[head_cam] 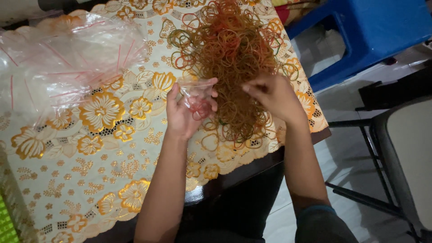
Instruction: The person is taking small rubber bands from a large pile and placing them into small, clear plastic bags, then placing the filled bags into a green plastic basket.
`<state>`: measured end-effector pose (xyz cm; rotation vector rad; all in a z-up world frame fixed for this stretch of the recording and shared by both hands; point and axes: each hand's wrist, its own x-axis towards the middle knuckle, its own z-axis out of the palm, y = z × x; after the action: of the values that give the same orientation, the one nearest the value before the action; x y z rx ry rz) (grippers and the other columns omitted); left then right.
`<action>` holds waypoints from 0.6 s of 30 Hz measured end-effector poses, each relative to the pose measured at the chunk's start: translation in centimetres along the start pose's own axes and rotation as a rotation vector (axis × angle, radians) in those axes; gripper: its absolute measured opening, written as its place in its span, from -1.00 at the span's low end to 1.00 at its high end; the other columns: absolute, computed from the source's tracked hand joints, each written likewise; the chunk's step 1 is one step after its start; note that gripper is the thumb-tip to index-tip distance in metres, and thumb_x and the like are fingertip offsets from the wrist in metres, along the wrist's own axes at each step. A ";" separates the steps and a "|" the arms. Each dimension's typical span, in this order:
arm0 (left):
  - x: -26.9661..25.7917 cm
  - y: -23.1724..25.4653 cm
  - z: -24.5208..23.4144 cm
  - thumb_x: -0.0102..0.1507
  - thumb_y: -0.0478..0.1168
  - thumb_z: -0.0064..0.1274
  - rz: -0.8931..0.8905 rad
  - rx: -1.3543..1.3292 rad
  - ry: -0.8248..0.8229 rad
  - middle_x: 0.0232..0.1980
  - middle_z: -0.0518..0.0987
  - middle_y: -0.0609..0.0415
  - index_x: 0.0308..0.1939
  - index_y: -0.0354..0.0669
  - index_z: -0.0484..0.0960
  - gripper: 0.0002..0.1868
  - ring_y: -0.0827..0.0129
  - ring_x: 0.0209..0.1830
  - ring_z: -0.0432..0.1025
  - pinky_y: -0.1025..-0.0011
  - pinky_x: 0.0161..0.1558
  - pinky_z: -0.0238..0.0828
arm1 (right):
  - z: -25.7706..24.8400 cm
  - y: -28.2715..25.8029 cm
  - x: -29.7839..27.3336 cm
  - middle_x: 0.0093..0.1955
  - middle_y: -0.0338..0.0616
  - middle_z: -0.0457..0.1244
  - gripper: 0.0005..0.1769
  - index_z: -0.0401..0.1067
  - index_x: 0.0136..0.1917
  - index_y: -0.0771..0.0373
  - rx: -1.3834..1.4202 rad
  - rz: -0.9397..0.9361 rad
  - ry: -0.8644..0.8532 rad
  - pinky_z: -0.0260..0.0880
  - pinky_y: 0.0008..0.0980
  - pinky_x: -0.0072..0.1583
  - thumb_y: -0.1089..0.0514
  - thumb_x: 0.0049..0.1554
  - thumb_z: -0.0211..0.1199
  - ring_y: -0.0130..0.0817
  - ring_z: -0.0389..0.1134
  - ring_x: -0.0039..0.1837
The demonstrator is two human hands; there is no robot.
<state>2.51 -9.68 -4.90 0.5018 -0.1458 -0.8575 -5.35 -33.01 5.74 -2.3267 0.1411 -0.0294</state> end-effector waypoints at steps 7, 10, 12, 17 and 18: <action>-0.1 0.2 0.6 0.24 0.47 -0.37 0.007 -0.003 0.006 0.01 0.62 -0.18 0.41 -0.46 0.35 0.06 0.05 -0.22 0.57 0.25 -0.33 0.56 | 0.3 -0.7 0.4 -0.17 0.09 0.41 -0.78 0.63 0.07 0.20 0.041 -0.007 0.057 0.37 -0.10 -0.04 0.08 0.19 0.36 0.03 0.43 -0.12; -0.1 0.1 0.6 0.25 0.46 -0.38 0.012 0.014 0.009 0.02 0.62 -0.18 0.39 -0.44 0.37 0.04 0.06 -0.21 0.57 0.27 -0.32 0.56 | 1.2 0.8 1.1 -0.13 0.13 0.42 -0.74 0.64 0.08 0.21 -0.049 -0.020 0.098 0.41 0.03 -0.05 0.04 0.19 0.37 0.22 0.44 -0.06; 0.0 0.0 0.3 0.23 0.47 -0.37 0.017 -0.010 -0.010 0.02 0.61 -0.20 0.40 -0.45 0.36 0.06 0.05 -0.20 0.57 0.27 -0.32 0.56 | 1.7 1.0 1.1 -0.19 -0.11 0.43 -0.74 0.65 0.07 0.00 -0.181 0.081 0.133 0.44 -0.04 -0.06 -0.05 0.12 0.38 0.03 0.47 -0.08; 0.0 -0.1 0.0 0.26 0.45 -0.37 0.025 -0.022 -0.023 0.04 0.61 -0.24 0.39 -0.47 0.37 0.03 0.01 -0.20 0.57 0.24 -0.30 0.57 | 3.0 2.6 2.0 -0.23 -0.16 0.42 -0.69 0.64 0.07 -0.05 -0.215 0.144 0.153 0.46 -0.07 -0.09 -0.10 0.06 0.40 -0.01 0.47 -0.11; 0.0 0.0 0.0 0.26 0.45 -0.38 0.018 -0.009 -0.025 0.03 0.61 -0.23 0.40 -0.48 0.35 0.04 0.02 -0.19 0.57 0.24 -0.30 0.57 | 3.1 2.3 2.0 -0.25 -0.13 0.41 -0.69 0.65 0.06 -0.04 -0.208 0.152 0.152 0.46 -0.05 -0.08 -0.09 0.04 0.40 0.02 0.47 -0.12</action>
<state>2.50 -9.72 -4.88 0.4807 -0.1692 -0.8470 -3.39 -32.58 1.87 -2.5133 0.4140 -0.1210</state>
